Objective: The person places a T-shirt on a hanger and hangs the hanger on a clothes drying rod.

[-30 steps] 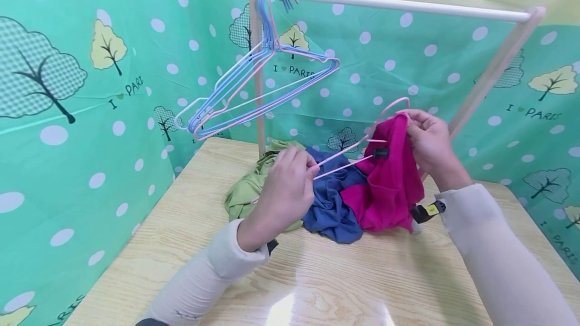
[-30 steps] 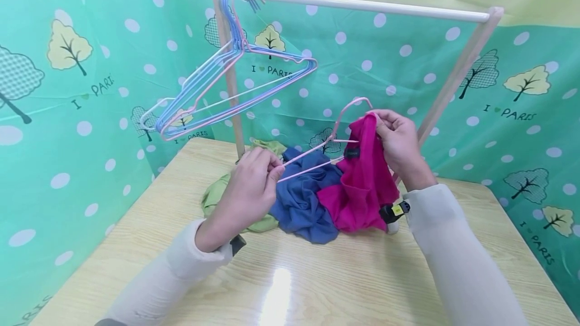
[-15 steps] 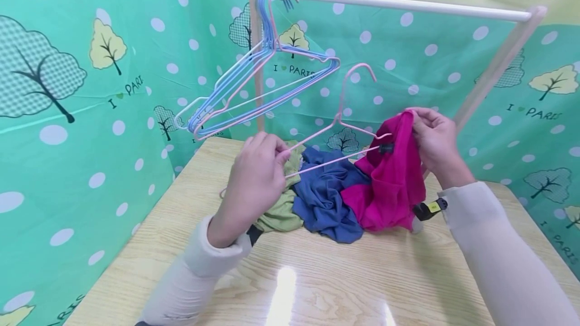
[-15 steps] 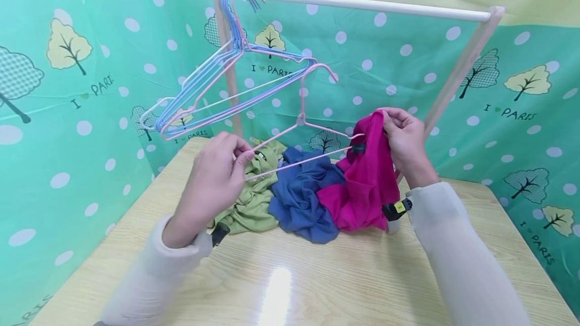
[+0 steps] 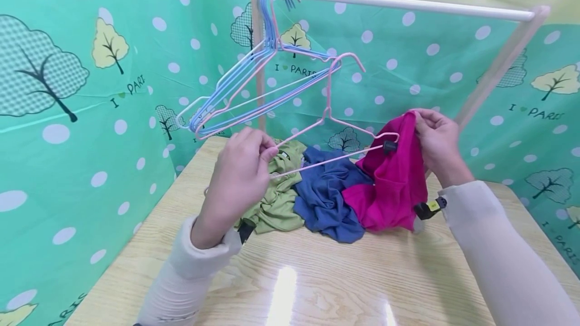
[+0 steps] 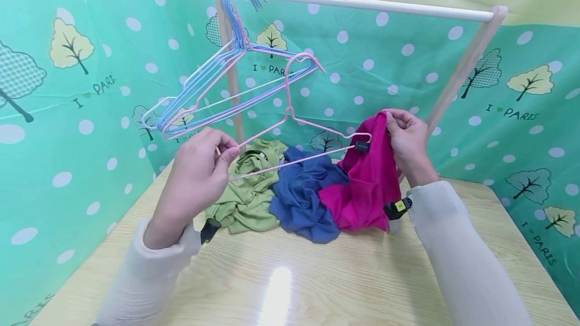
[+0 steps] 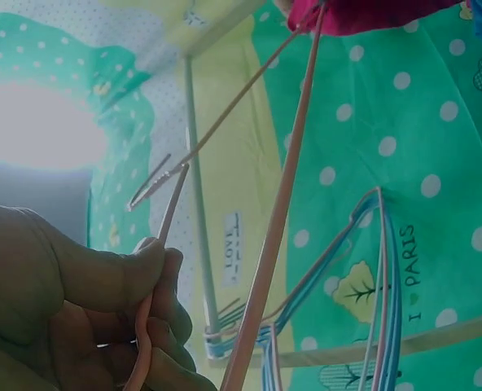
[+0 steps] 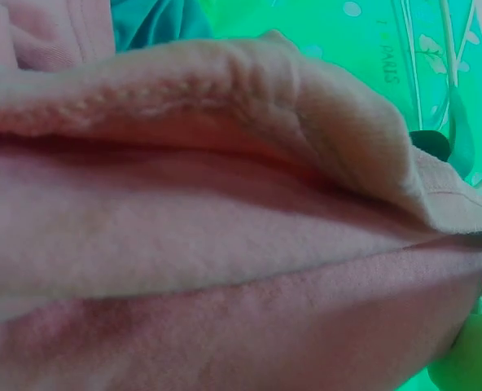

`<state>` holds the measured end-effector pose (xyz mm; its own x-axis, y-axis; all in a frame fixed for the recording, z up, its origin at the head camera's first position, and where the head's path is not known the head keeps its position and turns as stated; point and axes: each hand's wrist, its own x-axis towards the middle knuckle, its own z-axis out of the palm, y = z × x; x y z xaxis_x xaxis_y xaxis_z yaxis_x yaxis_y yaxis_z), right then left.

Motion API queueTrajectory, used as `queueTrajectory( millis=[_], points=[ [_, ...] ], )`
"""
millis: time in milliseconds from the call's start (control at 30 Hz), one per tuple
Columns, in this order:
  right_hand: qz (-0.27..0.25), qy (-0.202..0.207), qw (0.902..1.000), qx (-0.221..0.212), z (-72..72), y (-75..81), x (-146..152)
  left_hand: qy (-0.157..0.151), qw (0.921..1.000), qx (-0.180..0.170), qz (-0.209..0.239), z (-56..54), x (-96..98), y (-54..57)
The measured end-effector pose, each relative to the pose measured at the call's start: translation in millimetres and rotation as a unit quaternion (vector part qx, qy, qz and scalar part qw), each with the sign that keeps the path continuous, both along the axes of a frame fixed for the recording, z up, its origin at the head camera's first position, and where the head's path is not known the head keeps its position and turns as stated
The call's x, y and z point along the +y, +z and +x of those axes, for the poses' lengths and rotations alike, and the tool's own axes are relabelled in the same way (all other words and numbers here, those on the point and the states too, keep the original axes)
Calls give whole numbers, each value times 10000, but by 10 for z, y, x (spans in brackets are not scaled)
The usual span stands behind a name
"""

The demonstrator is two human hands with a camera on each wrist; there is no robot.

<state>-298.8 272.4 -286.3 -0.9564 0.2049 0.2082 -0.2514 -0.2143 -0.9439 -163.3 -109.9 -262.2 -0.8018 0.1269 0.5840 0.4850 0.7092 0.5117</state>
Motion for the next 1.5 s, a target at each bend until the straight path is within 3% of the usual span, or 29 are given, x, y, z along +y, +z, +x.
queueTrajectory(
  millis=[300, 367, 500, 600, 667, 733, 867, 933, 967, 1033, 1067, 1100, 1133, 1233, 1267, 1300, 1367, 1500],
  points=[
    [808, -501, 9954, -94, 24, -1, -135, -170, 9994, -249, -182, -84, 137, -90],
    [1270, -723, 9892, -97, 35, 0, -183, -219, 9990, -282, -253, -103, 173, -117],
    [2322, -1089, 9666, -24, 67, 7, -282, -362, 9985, -216, -340, -113, 267, -178],
    [2677, -1163, 9564, 41, 95, 26, -348, -488, 9979, -115, -404, -102, 346, -229],
    [2678, -1149, 9566, 45, 110, 48, -377, -536, 9976, -42, -428, -94, 388, -259],
    [2422, -1097, 9640, 41, 118, 78, -396, -555, 9975, 25, -437, -90, 416, -282],
    [1362, -915, 9864, 120, 128, 148, -411, -497, 9977, 95, -456, -90, 431, -299],
    [930, -883, 9915, 240, 134, 180, -408, -462, 9979, 128, -428, -88, 426, -292],
    [919, -893, 9913, 303, 140, 192, -402, -445, 9981, 155, -396, -88, 421, -288],
    [1506, -974, 9825, 492, 149, 199, -376, -424, 9985, 216, -276, -85, 411, -275],
    [2114, -1052, 9698, 616, 154, 195, -356, -407, 9986, 254, -207, -84, 406, -267],
    [2843, -1130, 9488, 790, 151, 185, -330, -392, 9987, 288, -139, -82, 401, -260],
    [3579, -1191, 9204, 1027, 147, 173, -301, -379, 9988, 313, -84, -82, 396, -253],
    [5370, -1270, 8112, 1933, 115, 132, -189, -334, 9989, 318, 6, -81, 388, -242],
    [5720, -1223, 7804, 2212, 103, 123, -150, -319, 9990, 313, 3, -83, 387, -240],
    [5945, -1132, 7575, 2449, 89, 117, -108, -307, 9991, 299, -4, -87, 386, -243],
    [6209, -974, 7262, 2787, 76, 115, -26, -284, 9993, 251, -23, -93, 388, -247],
    [6510, -717, 6874, 3138, 78, 114, 131, -239, 9995, 199, -48, -101, 384, -243]
  ],
)
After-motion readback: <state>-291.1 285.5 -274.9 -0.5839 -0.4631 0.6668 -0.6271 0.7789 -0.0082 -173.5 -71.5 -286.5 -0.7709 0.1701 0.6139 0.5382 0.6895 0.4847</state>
